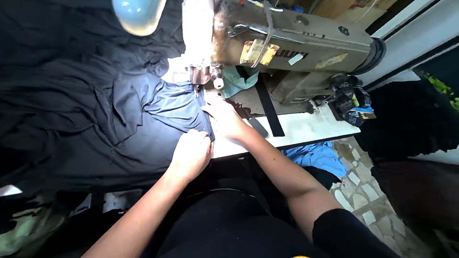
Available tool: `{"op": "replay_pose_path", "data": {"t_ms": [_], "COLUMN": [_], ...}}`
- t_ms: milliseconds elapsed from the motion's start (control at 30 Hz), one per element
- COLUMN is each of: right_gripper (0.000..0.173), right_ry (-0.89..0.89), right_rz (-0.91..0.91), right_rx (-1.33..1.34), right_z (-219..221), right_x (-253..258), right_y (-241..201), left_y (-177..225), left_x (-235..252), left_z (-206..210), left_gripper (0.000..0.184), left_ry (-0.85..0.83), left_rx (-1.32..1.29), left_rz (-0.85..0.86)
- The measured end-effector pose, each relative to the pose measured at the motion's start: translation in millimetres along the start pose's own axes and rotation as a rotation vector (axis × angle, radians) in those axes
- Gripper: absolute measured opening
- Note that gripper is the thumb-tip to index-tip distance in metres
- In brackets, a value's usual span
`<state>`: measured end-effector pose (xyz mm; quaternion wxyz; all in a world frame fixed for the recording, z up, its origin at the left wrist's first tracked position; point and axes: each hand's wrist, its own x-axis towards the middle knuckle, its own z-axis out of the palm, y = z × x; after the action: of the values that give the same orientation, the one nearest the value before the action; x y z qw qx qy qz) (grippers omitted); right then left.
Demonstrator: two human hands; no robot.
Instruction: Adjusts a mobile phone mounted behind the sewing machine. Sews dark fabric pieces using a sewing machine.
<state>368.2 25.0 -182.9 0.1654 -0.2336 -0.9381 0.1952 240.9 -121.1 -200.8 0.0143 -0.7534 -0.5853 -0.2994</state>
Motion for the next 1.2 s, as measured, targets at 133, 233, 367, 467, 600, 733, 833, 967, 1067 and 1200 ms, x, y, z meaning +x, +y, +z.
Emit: {"op": "replay_pose_path", "data": {"t_ms": [133,233,367,467,600,733,833,967,1067,1200], "right_gripper": [0.025,0.019,0.015,0.017,0.017,0.013,0.013,0.016,0.018,0.017], "right_ry": [0.164,0.219,0.249,0.241,0.183,0.085,0.023,-0.032,-0.08,-0.089], "right_rz": [-0.216,-0.287,-0.319,-0.349,-0.406,-0.433,-0.422,-0.377,-0.338,-0.343], "right_rx": [-0.009,-0.004,-0.012,-0.007,-0.011,-0.051,-0.057,-0.035,-0.034,-0.035], "right_z": [18,23,25,21,15,7,5,3,-1,-1], "right_x": [-24,-47,-50,-49,-47,-44,-41,-39,-39,-38], "right_y": [-5,-17,-24,-25,-26,-30,-33,-38,-42,-44], "left_y": [-4,-5,-7,-7,-19,-41,-54,-61,-62,-68], "left_x": [-11,-16,-17,-18,-2,33,47,42,41,38], "left_z": [1,5,6,0,-17,-18,-10,-8,-9,-14], "left_gripper": [0.019,0.021,0.023,0.026,0.029,0.034,0.039,0.046,0.05,0.052], "left_ry": [0.076,0.152,0.189,0.161,0.107,0.077,-0.053,-0.161,-0.174,-0.222], "left_rx": [-0.01,-0.025,-0.045,-0.103,-0.135,-0.106,-0.026,0.068,0.101,0.114], "left_rz": [-0.005,-0.005,0.0,-0.022,-0.051,0.063,0.129,0.08,0.096,0.086]}}
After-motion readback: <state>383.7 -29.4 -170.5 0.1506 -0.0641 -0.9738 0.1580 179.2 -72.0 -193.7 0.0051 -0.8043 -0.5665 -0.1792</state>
